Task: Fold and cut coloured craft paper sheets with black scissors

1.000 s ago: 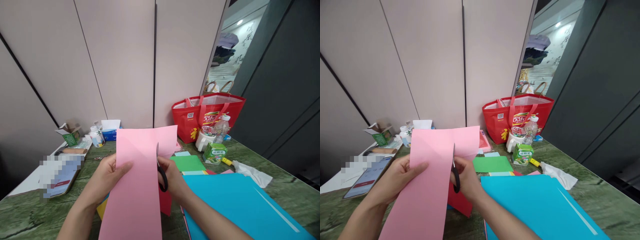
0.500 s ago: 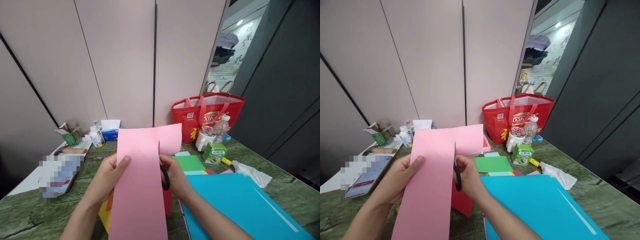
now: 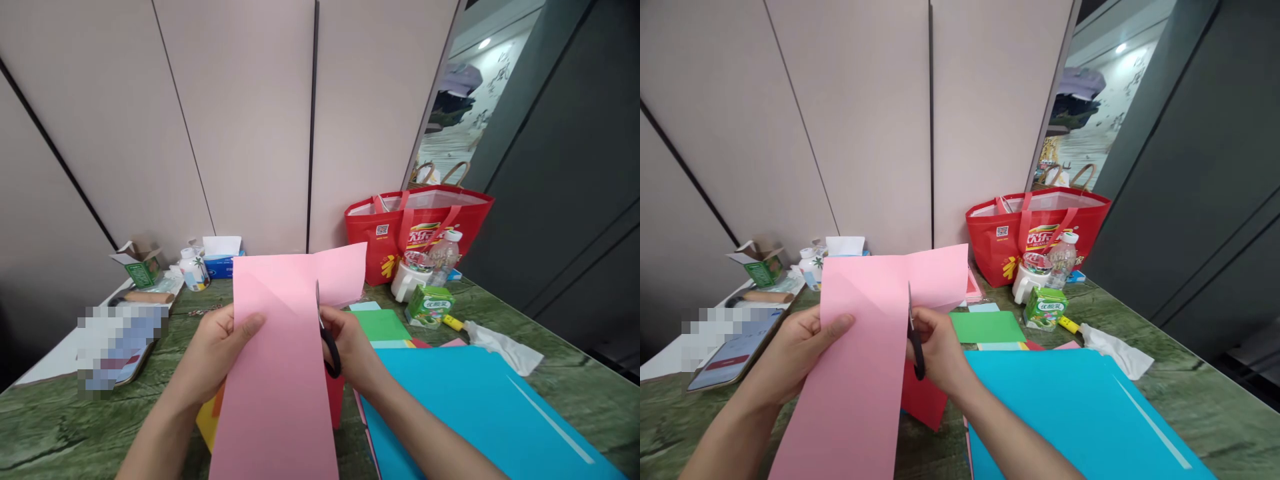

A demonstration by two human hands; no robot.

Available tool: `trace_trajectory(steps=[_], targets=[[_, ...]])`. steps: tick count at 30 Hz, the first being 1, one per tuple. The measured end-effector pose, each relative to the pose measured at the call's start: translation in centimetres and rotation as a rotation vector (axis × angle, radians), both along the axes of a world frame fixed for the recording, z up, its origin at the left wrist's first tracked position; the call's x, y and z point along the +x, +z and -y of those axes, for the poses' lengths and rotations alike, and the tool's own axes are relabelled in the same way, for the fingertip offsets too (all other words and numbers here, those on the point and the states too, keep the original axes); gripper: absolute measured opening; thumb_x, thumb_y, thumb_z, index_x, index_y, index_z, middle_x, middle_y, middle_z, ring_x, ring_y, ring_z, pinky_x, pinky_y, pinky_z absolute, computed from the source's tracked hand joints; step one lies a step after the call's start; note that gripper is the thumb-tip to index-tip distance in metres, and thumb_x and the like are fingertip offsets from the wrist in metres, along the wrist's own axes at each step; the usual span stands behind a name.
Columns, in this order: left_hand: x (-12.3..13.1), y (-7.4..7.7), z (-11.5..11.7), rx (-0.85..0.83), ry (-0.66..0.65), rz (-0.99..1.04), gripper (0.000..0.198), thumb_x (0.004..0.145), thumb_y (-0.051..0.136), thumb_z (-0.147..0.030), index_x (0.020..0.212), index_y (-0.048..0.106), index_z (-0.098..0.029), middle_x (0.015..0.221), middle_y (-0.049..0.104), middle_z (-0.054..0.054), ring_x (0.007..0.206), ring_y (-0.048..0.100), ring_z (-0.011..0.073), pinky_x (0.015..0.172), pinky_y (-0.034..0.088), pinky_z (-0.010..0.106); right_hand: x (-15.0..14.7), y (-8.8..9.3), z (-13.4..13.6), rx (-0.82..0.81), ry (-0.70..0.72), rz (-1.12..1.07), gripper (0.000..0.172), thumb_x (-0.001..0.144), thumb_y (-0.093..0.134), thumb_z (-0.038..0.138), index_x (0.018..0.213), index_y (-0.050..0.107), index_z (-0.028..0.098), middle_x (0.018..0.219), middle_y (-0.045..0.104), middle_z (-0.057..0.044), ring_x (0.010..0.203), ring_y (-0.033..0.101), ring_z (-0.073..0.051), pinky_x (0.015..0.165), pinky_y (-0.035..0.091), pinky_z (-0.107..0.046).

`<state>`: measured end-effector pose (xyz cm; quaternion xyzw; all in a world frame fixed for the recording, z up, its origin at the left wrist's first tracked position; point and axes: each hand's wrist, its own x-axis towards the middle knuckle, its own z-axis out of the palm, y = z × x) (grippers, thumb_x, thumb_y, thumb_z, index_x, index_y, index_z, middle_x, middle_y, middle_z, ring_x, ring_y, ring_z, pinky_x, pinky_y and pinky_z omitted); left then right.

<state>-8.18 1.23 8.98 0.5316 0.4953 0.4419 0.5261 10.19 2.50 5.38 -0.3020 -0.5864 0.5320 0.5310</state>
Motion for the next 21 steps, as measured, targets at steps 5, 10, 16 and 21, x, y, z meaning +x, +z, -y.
trace_trajectory(steps=[5,10,16,21], targets=[[-0.15,-0.04,0.01,-0.007,-0.009,-0.003,0.031,0.07,0.065,-0.045,0.081,0.061,-0.015,0.067,0.068,0.004,0.054,0.062,0.0181,0.045,0.049,0.026,-0.1,-0.36,-0.14,0.018,-0.01,0.004,0.018,0.061,0.072,0.029,0.069,0.063,0.016,0.058,0.061,0.004,0.058,0.054,-0.011,0.053,0.044,-0.021],[-0.12,0.02,-0.02,0.004,0.003,-0.02,0.031,0.07,0.065,-0.045,0.08,0.061,-0.015,0.066,0.068,0.004,0.053,0.062,0.0173,0.044,0.048,0.025,-0.1,-0.2,-0.05,0.024,-0.018,0.003,0.019,0.062,0.072,0.031,0.069,0.063,0.015,0.058,0.061,0.004,0.056,0.054,-0.01,0.052,0.043,-0.02],[0.04,0.3,0.1,-0.005,-0.001,-0.012,0.031,0.07,0.065,-0.044,0.079,0.061,-0.015,0.067,0.068,0.004,0.053,0.061,0.0167,0.044,0.048,0.025,-0.11,-0.14,-0.07,0.016,-0.029,0.028,0.023,0.062,0.072,0.035,0.07,0.063,0.016,0.058,0.062,0.003,0.056,0.055,-0.012,0.052,0.045,-0.022],[-0.01,0.15,0.16,-0.006,-0.015,-0.005,0.03,0.071,0.065,-0.044,0.081,0.061,-0.016,0.068,0.068,0.004,0.054,0.062,0.0178,0.045,0.048,0.026,-0.14,-0.08,-0.04,-0.002,-0.034,0.034,0.025,0.061,0.072,0.037,0.069,0.063,0.016,0.058,0.062,0.003,0.059,0.056,-0.013,0.051,0.044,-0.021]])
